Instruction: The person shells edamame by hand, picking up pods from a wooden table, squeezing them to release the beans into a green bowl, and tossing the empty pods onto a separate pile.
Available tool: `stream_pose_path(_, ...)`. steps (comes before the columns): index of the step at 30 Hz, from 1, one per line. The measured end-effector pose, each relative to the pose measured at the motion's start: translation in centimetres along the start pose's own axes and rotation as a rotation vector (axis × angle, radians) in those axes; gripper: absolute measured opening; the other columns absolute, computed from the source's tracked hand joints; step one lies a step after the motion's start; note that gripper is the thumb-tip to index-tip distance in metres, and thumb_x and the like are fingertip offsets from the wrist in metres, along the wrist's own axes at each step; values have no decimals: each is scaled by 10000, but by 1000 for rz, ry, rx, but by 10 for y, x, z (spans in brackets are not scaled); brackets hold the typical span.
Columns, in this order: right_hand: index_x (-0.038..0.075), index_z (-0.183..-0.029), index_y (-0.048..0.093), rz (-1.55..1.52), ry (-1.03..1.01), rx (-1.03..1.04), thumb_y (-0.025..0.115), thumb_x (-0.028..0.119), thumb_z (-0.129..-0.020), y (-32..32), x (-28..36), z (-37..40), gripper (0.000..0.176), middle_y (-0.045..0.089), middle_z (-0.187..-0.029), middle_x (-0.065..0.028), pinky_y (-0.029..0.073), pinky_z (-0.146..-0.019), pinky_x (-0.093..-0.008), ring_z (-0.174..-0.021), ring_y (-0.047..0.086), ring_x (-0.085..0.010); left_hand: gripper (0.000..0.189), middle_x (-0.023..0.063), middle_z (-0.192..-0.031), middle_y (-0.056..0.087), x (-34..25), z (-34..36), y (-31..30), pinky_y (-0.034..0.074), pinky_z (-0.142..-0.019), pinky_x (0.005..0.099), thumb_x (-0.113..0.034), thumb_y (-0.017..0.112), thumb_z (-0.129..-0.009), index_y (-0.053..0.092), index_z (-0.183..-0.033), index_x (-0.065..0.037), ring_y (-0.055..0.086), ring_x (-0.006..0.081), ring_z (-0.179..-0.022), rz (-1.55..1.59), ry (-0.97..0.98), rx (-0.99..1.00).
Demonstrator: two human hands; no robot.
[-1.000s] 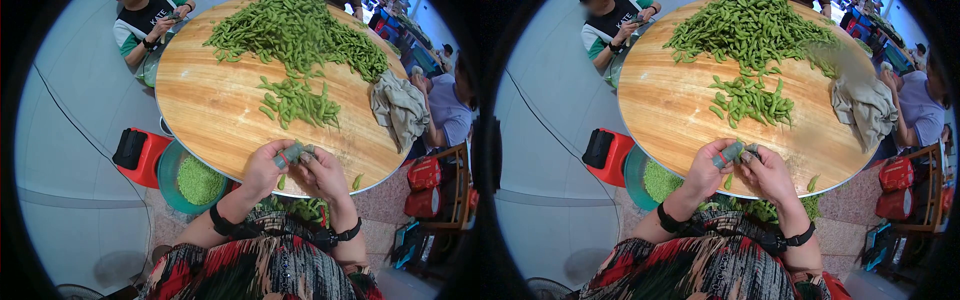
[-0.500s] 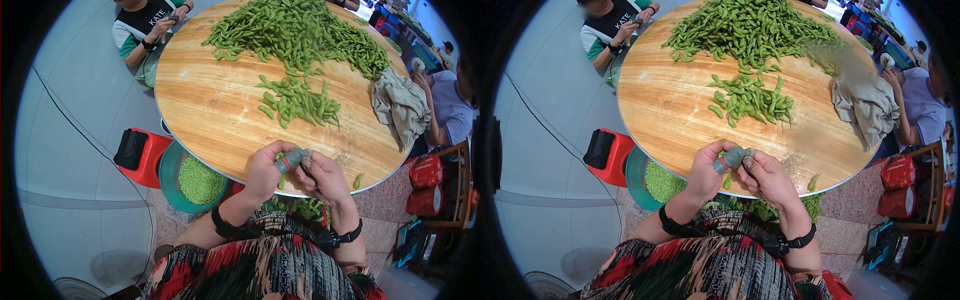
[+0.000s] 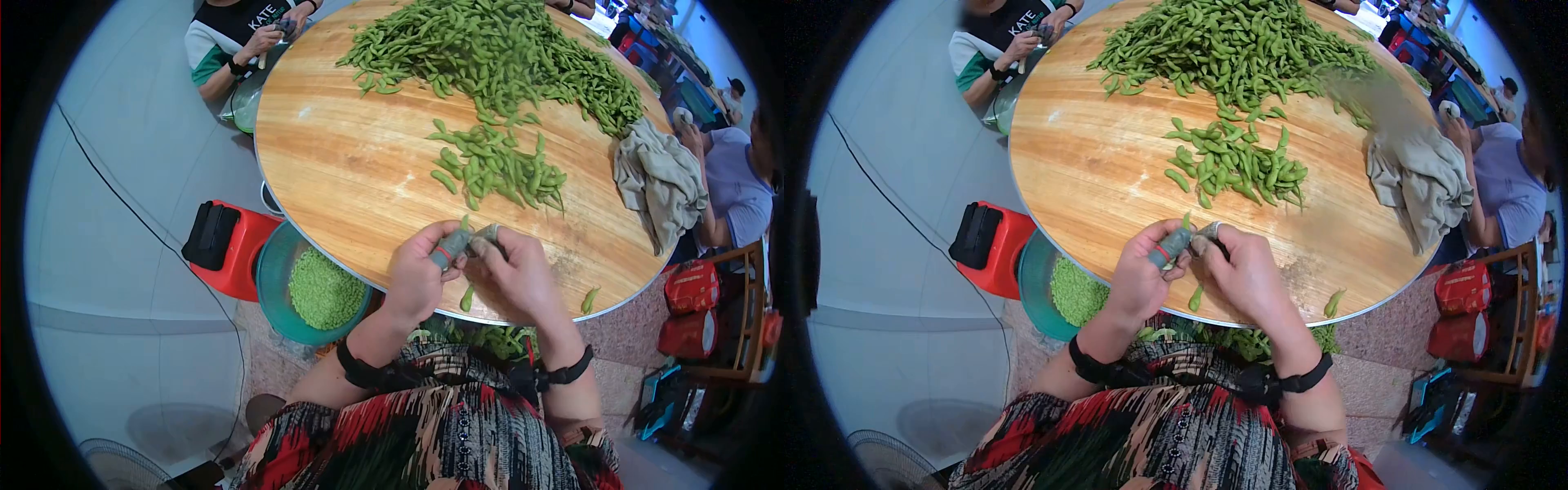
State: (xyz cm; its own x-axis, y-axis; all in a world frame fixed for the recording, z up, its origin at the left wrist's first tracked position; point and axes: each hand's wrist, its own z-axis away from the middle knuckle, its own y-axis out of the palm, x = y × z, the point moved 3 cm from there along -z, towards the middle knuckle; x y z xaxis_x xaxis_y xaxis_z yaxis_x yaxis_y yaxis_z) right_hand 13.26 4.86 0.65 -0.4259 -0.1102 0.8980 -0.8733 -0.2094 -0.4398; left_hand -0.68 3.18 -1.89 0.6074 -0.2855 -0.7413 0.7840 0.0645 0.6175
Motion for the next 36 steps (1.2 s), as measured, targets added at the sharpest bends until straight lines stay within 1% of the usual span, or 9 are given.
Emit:
stream_pose_path(3, -15, -850, 592, -14, 39, 25, 568, 159, -824, -5, -1, -26, 178, 584, -654, -184, 456, -564, -341, -586, 593, -260, 141, -1, -690, 464, -9, 3, -12, 285, -474, 153, -38, 413, -890, 510, -992, -50, 409, 57, -556, 102, -91, 273)
stream_pose_path(6, -25, -770, 545, 486, -200, -161, 610, 214, -795, -13, 18, -42, 249, 589, -668, -222, 467, -573, -434, -648, 592, -378, 116, 15, -697, 456, -12, 1, -14, 264, -455, 158, -72, 411, -895, 505, -961, -54, 381, 58, -541, 106, -167, 232)
stream_pose_path(15, -7, -819, 505, 830, -292, -85, 558, 119, -769, 11, 1, -53, 146, 600, -650, -196, 491, -553, -423, -619, 613, -339, 73, 13, -724, 451, -3, 1, -10, 271, -467, 155, -76, 446, -883, 489, -939, -57, 384, 59, -563, 167, -183, 195)
stream_pose_path(19, -19, -836, 497, 808, -293, -26, 553, 125, -782, 3, 5, -38, 164, 593, -659, -211, 485, -565, -433, -638, 611, -350, 103, 22, -729, 481, 10, 1, -7, 282, -468, 162, -37, 447, -876, 509, -956, -43, 387, 60, -554, 14, -69, 146)
stream_pose_path(25, -16, -819, 548, 268, -158, -85, 582, 187, -803, -20, -20, -29, 207, 586, -711, -229, 456, -605, -441, -685, 578, -396, 233, 10, -740, 540, 6, 6, 8, 321, -510, 162, 10, 485, -844, 593, -1048, -22, 434, 42, -590, -400, 52, 255)
stream_pose_path(28, -3, -859, 572, 393, -115, -144, 619, 217, -782, -32, -15, -27, 237, 594, -713, -228, 466, -616, -436, -690, 593, -383, 301, -48, -662, 505, 14, 35, 27, 355, -522, 192, -27, 500, -854, 600, -1131, -87, 453, 30, -595, -791, -174, 831)
stream_pose_path(31, -17, -871, 548, 644, -164, -135, 630, 235, -774, -19, 4, -30, 282, 596, -681, -228, 483, -604, -440, -674, 604, -375, 262, -57, -647, 492, 10, 35, 29, 327, -500, 191, -75, 511, -865, 610, -1108, -62, 431, 33, -560, -733, -104, 977)
stream_pose_path(35, -25, -827, 512, 817, -240, -70, 633, 225, -757, 11, -16, -52, 287, 587, -629, -209, 492, -567, -443, -633, 603, -380, 234, -33, -654, 478, 2, 9, 7, 263, -460, 161, -77, 523, -865, 586, -1074, 9, 394, 31, -522, -287, -145, 318)
stream_pose_path(36, -23, -800, 519, 710, -288, -97, 613, 195, -762, 6, -14, -47, 241, 583, -635, -213, 480, -563, -436, -634, 601, -370, 234, -33, -654, 478, 1, 5, 6, 263, -460, 161, -77, 523, -865, 586, -1074, 9, 394, 31, -522, -290, -141, 321)
